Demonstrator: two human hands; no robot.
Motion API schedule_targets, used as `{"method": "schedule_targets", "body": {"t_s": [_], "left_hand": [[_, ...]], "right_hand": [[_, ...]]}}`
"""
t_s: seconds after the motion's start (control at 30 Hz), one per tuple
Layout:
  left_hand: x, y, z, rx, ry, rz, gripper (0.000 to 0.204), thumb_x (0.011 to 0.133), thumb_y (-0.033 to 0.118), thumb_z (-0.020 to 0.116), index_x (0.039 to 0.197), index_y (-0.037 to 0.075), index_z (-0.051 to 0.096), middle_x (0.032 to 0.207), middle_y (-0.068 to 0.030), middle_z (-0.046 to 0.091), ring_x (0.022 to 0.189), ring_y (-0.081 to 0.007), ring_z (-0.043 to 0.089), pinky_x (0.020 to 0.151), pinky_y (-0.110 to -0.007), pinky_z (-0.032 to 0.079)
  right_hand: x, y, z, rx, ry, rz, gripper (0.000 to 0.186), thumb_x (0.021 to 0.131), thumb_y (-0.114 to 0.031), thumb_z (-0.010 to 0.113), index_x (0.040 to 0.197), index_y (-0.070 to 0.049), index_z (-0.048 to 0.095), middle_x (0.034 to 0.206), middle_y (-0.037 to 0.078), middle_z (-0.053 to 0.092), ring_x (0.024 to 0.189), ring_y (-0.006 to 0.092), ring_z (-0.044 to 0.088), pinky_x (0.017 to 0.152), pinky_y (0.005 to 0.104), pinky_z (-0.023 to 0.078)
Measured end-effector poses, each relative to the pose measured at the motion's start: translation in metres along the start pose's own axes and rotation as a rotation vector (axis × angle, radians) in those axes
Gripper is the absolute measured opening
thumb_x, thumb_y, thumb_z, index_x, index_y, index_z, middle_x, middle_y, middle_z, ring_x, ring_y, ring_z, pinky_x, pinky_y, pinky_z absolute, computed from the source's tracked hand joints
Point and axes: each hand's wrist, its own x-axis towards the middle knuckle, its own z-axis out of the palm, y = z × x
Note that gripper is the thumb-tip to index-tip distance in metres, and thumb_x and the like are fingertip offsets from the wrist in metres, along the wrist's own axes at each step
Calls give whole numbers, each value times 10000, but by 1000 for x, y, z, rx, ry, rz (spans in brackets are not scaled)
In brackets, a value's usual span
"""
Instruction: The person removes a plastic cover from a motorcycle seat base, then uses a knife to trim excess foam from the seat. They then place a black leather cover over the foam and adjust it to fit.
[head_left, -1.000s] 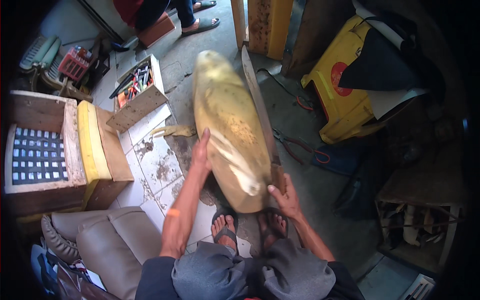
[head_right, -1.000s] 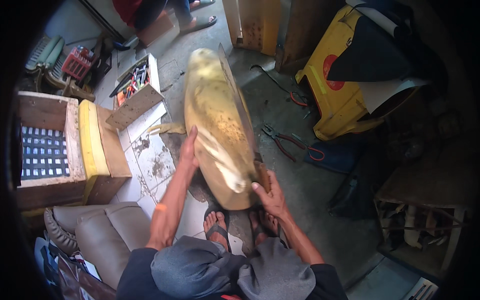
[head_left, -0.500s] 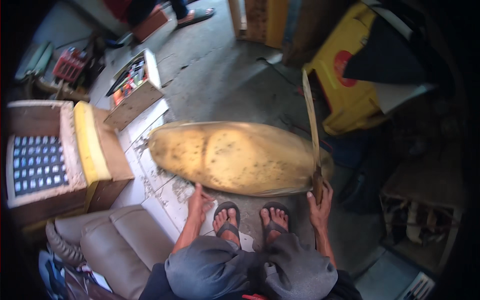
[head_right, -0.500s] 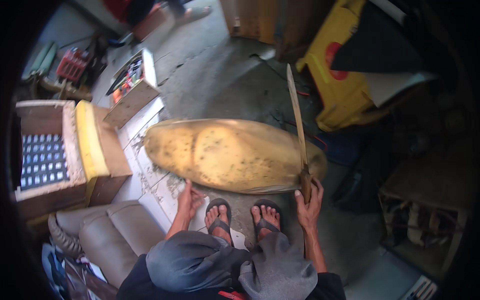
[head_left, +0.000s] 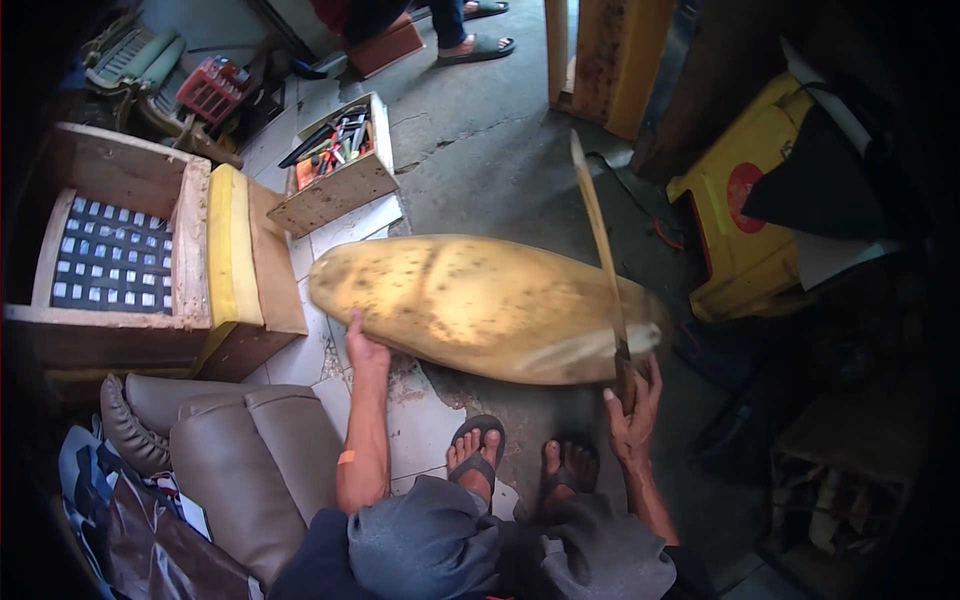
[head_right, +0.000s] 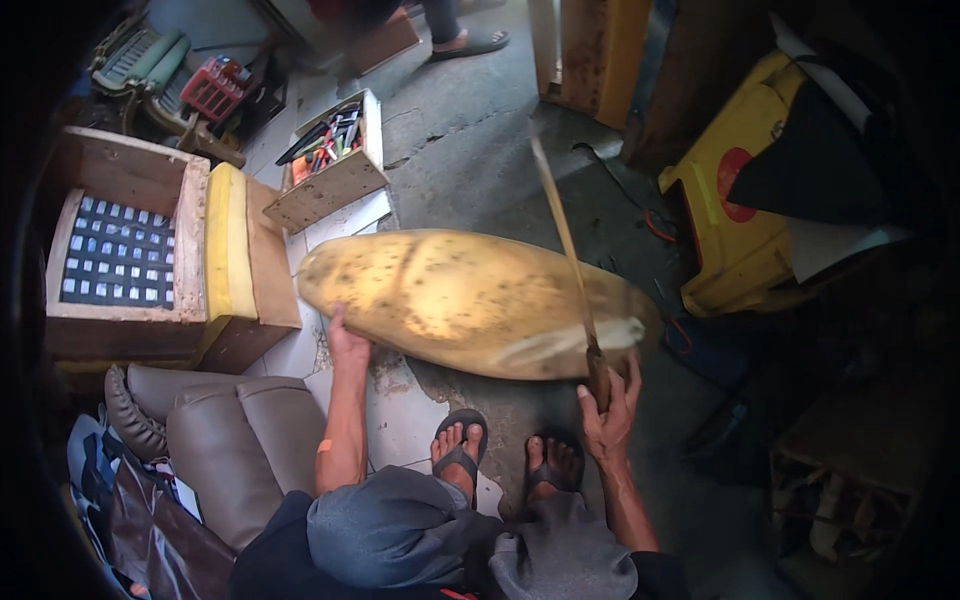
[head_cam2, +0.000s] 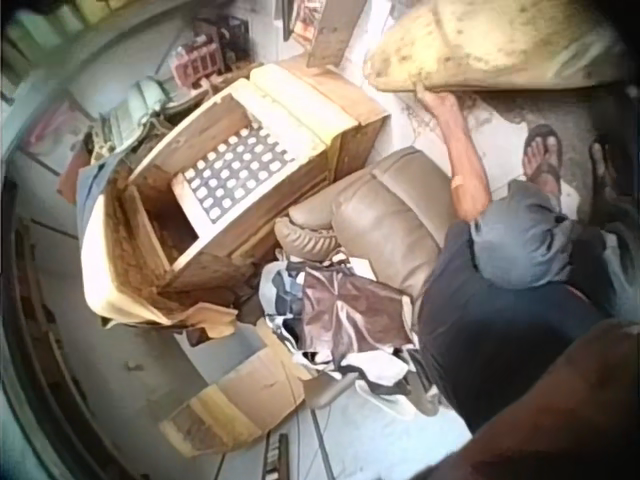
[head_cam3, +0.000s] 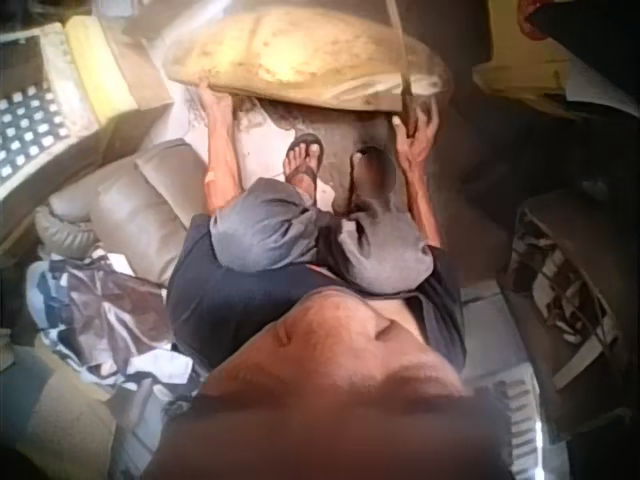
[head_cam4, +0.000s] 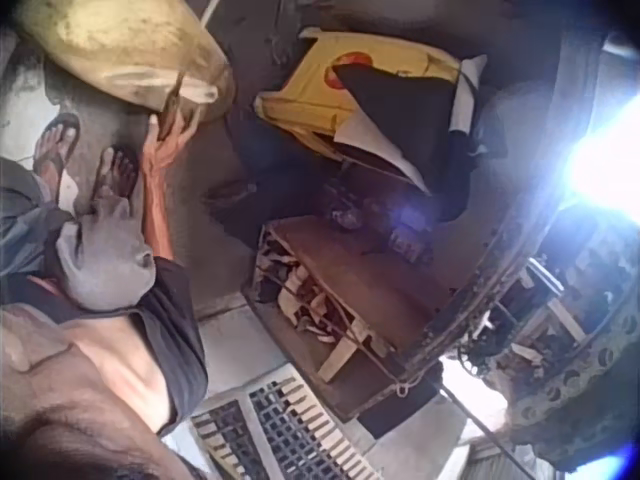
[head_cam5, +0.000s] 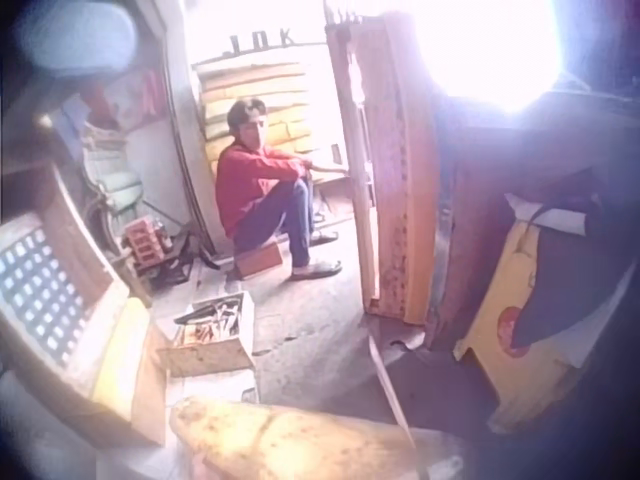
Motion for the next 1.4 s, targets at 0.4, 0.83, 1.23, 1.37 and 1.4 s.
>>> {"method": "schedule_targets", "body": {"t_s": [0.4,0.83,1.23,1.37,1.4], "left_hand": [[-83,-98,42,-309,4,-355,596,915,372,757,1409,149,510,1430,-59,554,1394,-247,454,1147,-493,346],[-101,-176,55,-235,-160,-532,444,944,371,724,1313,174,575,1316,-16,633,1309,-189,525,1060,-415,397],[-125,-129,30,338,-64,-609,497,999,359,646,1377,82,481,1350,-166,566,1210,-295,599,973,-436,518],[-127,-81,-7,679,288,-74,557,1043,328,537,1490,41,368,1467,-229,467,1322,-365,512,1088,-464,440],[-117,-74,-15,897,232,135,594,1051,337,515,1525,34,324,1511,-242,423,1365,-384,471,1125,-469,403]], "right_hand": [[-19,-6,39,239,-170,270,460,926,-205,698,1332,-22,584,1041,106,650,972,200,618,881,338,491],[-9,-8,33,200,-398,281,495,892,-217,756,1320,-15,612,879,27,639,800,110,580,744,277,491],[11,-21,81,110,-687,37,704,1028,-305,529,1637,-154,209,1216,213,671,993,272,678,912,371,511],[-2,-42,102,61,-925,189,655,1047,-337,498,1635,-216,235,1121,242,696,967,290,682,891,398,508],[-6,-48,109,77,-929,175,649,1048,-337,494,1634,-218,241,1113,239,696,966,291,681,890,399,507]]}}
